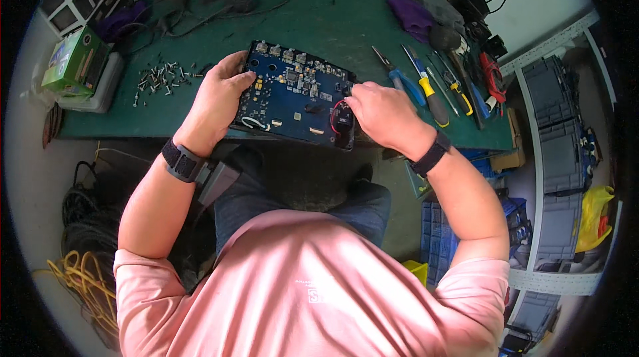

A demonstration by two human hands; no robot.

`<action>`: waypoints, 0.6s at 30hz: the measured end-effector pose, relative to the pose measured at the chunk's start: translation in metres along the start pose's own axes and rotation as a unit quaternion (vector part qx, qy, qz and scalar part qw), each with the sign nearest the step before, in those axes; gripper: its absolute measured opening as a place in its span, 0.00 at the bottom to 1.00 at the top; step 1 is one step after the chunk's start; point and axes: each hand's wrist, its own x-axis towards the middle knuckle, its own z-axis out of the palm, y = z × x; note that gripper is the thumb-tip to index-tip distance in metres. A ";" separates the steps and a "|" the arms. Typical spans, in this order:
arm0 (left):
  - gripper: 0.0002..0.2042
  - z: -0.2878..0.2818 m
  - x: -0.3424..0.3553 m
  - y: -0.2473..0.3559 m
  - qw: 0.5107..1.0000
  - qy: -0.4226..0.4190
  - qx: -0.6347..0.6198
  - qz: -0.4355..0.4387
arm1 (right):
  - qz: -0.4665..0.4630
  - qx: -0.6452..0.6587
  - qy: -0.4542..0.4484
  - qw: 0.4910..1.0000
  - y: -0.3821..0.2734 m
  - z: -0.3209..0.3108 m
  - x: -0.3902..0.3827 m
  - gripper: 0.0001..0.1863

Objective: The person works on a blue circuit board at a cluttered workbench. They use pliers to remove a component and a screwdriver to adjust parts on the board. The person also handles a black fan-like object and retrieves small items from a drawer.

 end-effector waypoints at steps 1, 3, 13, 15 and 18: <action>0.24 -0.001 0.000 -0.001 1.000 0.003 -0.001 -0.001 | -0.005 0.001 -0.002 1.000 0.000 -0.002 0.000 0.12; 0.24 -0.001 0.002 -0.003 1.000 0.006 -0.003 -0.004 | -0.014 0.004 -0.005 1.000 0.001 -0.005 -0.001 0.11; 0.23 -0.002 0.002 -0.008 1.000 0.003 -0.028 -0.014 | 0.004 -0.036 0.039 0.999 -0.007 -0.005 0.002 0.15; 0.23 -0.003 0.003 -0.009 0.999 -0.011 -0.033 -0.017 | -0.003 -0.031 0.037 0.999 -0.003 -0.003 0.002 0.16; 0.22 -0.003 0.006 -0.013 1.000 0.001 -0.024 -0.009 | -0.021 -0.023 0.037 0.999 0.001 -0.001 0.000 0.14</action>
